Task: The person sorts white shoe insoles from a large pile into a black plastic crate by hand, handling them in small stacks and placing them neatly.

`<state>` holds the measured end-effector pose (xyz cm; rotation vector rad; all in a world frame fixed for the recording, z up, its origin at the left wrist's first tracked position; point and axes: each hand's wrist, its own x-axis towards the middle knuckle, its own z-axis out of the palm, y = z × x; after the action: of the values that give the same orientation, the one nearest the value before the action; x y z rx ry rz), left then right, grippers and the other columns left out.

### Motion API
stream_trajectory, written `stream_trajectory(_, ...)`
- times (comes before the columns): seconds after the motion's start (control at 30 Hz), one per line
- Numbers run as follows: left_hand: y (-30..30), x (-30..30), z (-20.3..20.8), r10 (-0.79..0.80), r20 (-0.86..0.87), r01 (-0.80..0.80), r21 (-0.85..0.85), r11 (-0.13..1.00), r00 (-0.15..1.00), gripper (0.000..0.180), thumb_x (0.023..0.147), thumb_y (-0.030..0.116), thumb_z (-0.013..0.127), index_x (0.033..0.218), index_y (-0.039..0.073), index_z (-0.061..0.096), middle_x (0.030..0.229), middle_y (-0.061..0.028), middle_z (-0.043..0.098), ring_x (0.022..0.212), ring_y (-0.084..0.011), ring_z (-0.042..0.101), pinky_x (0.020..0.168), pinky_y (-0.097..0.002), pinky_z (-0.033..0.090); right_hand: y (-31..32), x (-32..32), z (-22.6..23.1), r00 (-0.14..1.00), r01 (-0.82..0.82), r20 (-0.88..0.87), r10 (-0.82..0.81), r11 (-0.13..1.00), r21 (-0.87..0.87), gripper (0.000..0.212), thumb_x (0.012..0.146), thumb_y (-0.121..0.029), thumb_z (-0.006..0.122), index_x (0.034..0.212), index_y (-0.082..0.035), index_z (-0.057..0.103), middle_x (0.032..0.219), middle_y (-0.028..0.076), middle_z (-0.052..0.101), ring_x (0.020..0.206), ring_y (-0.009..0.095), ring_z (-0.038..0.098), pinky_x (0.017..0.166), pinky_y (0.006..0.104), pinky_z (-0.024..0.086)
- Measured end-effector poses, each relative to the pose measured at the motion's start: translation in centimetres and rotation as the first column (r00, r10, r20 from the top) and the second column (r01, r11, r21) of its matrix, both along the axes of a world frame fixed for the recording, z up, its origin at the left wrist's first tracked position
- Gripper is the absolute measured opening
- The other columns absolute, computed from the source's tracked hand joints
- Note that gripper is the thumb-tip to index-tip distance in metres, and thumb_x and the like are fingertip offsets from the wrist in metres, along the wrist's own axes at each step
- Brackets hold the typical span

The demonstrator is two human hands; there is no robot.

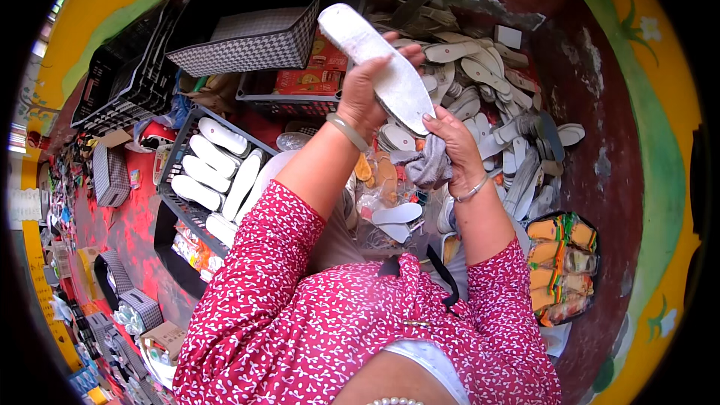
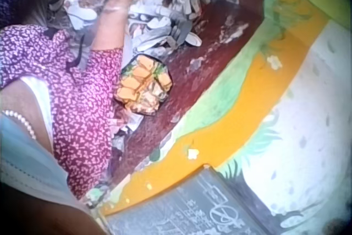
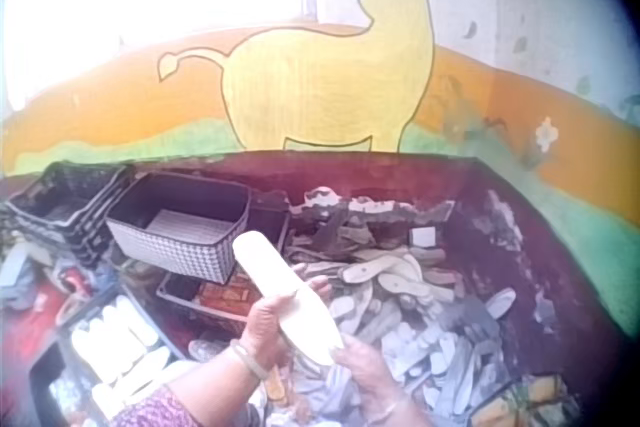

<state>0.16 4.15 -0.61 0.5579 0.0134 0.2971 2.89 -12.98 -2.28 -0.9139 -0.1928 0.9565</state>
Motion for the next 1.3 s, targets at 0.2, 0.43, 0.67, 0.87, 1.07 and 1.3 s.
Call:
stream_trajectory(0.2,0.8,0.3,0.3,0.046,-0.027,-0.049,-0.111,0.993,0.999,0.04,0.087,0.022,0.046,0.12,-0.001,0.043,0.086,-0.0119,0.054,0.083,-0.0261,0.054,0.087,-0.0481,0.047,-2.3,2.5,1.0,0.988,0.137,-0.047,-0.148,0.974,-0.178,0.033,0.09,-0.029,0.054,0.112,-0.005,0.053,0.093,0.011,0.063,0.071,0.02,0.063,0.062,0.0333,0.054)
stream_trajectory(0.43,-1.3,0.4,-1.3,-0.191,-0.127,0.194,0.011,0.981,0.973,0.038,0.092,0.033,0.045,0.115,0.002,0.047,0.087,-0.0113,0.059,0.082,-0.0247,0.058,0.077,-0.0388,0.05,-1.7,2.8,6.0,0.814,0.498,0.186,-0.551,0.825,0.267,0.023,0.09,-0.016,0.056,0.109,-0.005,0.052,0.103,0.008,0.059,0.087,0.02,0.063,0.074,0.0318,0.054)
stream_trajectory(0.67,-1.5,0.5,-2.3,-0.195,-0.133,0.191,-0.048,0.98,0.972,0.048,0.096,0.042,0.031,0.116,0.001,0.047,0.111,-0.0202,0.055,0.102,-0.034,0.056,0.089,-0.0477,0.047,2.3,-0.7,1.1,0.031,0.48,0.999,-0.023,0.877,0.005,0.031,0.077,-0.006,0.063,0.108,-0.007,0.062,0.116,0.007,0.058,0.113,0.025,0.049,0.099,0.0351,0.035)
stream_trajectory(0.87,-0.2,0.2,-1.2,-0.111,-0.12,0.087,-0.186,0.979,0.987,0.049,0.096,0.042,0.029,0.119,0.0,0.039,0.111,-0.0222,0.054,0.111,-0.0369,0.05,0.095,-0.0548,0.04,1.1,-0.3,2.1,0.046,0.27,0.998,0.048,0.961,-0.059,0.031,0.079,0.001,0.057,0.108,-0.008,0.064,0.118,0.007,0.059,0.112,0.025,0.049,0.099,0.0343,0.035)
stream_trajectory(1.07,2.3,0.3,-0.9,-0.014,-0.032,0.006,-0.238,0.971,0.999,0.046,0.095,0.04,0.035,0.119,0.002,0.04,0.097,-0.0147,0.054,0.095,-0.0302,0.054,0.095,-0.0575,0.04,-1.3,0.8,0.8,0.346,-0.034,0.887,0.305,0.949,-0.313,0.029,0.069,0.006,0.057,0.094,-0.005,0.069,0.102,0.006,0.063,0.094,0.02,0.056,0.085,0.0297,0.044)
stream_trajectory(1.3,2.5,0.6,-0.8,-0.075,-0.019,0.073,-0.104,0.992,0.997,0.044,0.094,0.033,0.041,0.128,0.006,0.039,0.093,-0.0134,0.053,0.088,-0.0268,0.055,0.086,-0.0482,0.046,-4.7,3.8,3.2,0.793,0.24,0.607,-0.045,0.94,-0.244,0.023,0.082,0.0,0.057,0.104,-0.001,0.063,0.101,0.004,0.062,0.087,0.014,0.059,0.079,0.0257,0.047)
